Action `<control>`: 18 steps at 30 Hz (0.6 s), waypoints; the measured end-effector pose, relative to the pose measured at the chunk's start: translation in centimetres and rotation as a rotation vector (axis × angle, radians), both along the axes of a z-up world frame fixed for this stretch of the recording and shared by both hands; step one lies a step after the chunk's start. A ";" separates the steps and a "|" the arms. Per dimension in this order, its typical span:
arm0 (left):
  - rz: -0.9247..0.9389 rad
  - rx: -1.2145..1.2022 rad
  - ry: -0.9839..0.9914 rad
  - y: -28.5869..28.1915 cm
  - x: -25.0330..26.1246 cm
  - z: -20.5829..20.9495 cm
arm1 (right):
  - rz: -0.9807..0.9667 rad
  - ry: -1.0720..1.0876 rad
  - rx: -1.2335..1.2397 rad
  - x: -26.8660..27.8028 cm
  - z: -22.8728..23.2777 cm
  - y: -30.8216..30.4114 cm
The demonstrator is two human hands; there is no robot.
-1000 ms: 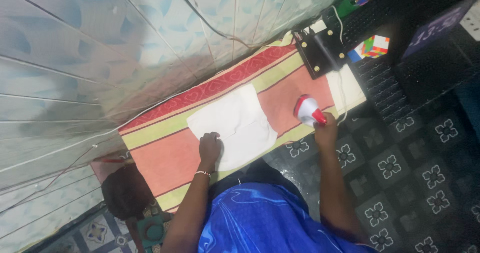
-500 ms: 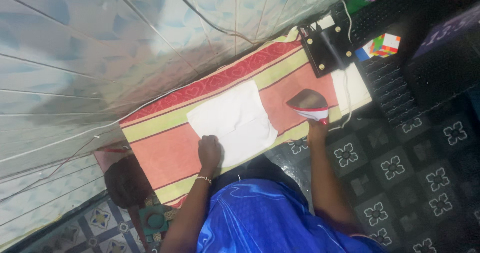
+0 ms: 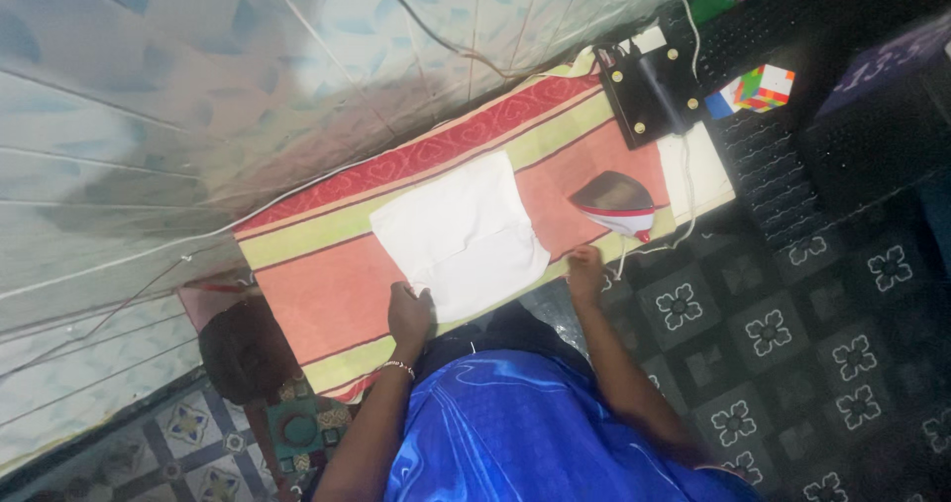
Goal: The person folds a white cloth, places it on a padded surface, and presses it using an iron before folding it again.
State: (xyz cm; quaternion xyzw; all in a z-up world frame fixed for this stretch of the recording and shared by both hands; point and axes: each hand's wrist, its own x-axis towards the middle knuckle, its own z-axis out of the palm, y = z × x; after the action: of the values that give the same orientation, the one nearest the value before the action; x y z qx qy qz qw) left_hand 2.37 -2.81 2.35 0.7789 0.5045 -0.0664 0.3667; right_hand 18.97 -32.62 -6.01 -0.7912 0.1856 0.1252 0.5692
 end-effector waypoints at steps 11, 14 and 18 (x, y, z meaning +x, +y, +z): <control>-0.011 -0.374 -0.136 1.8 -3.2 -8.5 | 0.694 -0.093 -0.385 1.6 -0.3 2.5; 0.111 -0.515 -0.237 2.1 -3.5 -5.8 | 0.548 0.063 0.032 1.6 0.8 2.4; 0.276 -0.797 -0.539 2.5 -3.4 -1.5 | 0.478 0.304 0.171 1.9 4.2 1.9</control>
State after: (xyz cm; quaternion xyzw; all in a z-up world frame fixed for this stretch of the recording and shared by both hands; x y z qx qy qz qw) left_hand -1.08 -0.35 0.84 0.4937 0.4258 -0.0012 0.7583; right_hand 20.82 -30.71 -1.76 -0.7337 0.0658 0.3880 0.5539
